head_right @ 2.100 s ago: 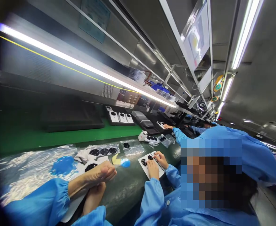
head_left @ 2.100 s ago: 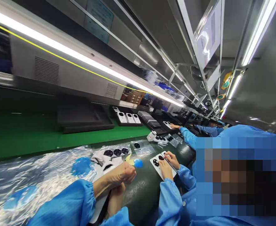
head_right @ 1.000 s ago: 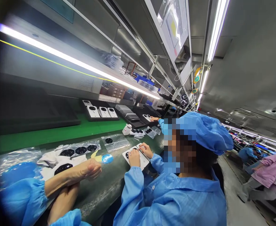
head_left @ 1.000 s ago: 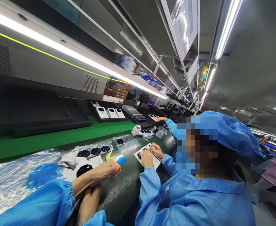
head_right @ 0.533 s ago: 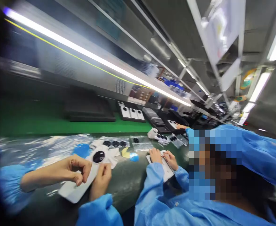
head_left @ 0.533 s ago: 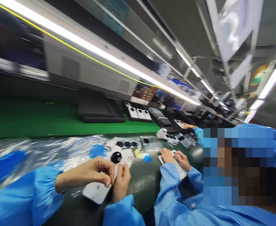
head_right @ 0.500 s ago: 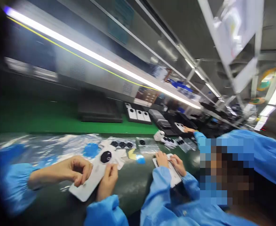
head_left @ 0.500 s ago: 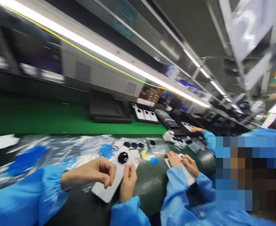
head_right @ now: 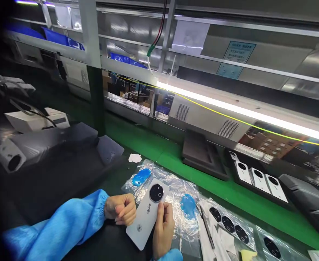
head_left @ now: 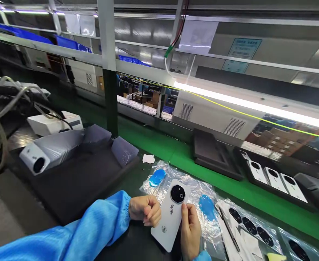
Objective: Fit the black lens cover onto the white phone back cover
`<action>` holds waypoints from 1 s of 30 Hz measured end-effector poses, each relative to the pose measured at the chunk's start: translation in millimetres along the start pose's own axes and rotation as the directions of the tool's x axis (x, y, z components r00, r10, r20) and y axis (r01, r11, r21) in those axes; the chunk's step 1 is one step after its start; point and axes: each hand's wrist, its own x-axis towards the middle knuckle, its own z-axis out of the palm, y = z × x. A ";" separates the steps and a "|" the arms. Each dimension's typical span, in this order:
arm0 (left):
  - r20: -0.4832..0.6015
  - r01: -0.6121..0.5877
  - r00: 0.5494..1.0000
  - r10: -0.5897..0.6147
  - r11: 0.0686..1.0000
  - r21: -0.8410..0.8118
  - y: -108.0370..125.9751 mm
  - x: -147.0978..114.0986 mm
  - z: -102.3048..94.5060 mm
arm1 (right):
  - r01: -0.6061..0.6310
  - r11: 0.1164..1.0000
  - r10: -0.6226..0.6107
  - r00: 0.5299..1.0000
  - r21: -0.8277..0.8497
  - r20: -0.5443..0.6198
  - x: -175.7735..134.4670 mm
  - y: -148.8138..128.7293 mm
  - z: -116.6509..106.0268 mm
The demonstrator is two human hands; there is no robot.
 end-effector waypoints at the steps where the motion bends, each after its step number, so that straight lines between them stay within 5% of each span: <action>1: 0.002 -0.003 1.000 0.003 1.000 -0.003 0.0 0.1 -1.6 | 0.001 1.000 -0.001 1.000 -0.007 0.018 3.0 3.0 -1.5; 11: -0.024 0.016 1.000 -0.016 1.000 0.020 0.0 0.1 -6.6 | 0.023 0.997 -0.017 0.995 -0.070 0.095 1.9 30.6 -8.4; 16: -0.176 0.055 0.984 -0.034 0.992 0.116 4.8 -1.1 -6.4 | -0.028 0.999 0.030 0.993 -0.021 0.111 -0.6 26.3 -8.1; 23: -0.584 0.072 0.800 0.138 0.944 0.321 17.3 -9.2 -4.2 | -0.036 0.999 0.036 0.999 0.022 0.019 -10.2 17.0 -2.8; 27: -0.677 0.162 0.710 0.194 0.891 0.424 14.6 -6.4 -0.9 | -0.017 0.997 0.035 0.974 0.081 -0.225 -16.2 13.9 12.9; 30: -0.703 0.239 0.686 0.189 0.853 0.463 11.5 -3.2 4.3 | -0.041 0.990 0.072 0.967 0.132 -0.244 -16.8 12.9 19.7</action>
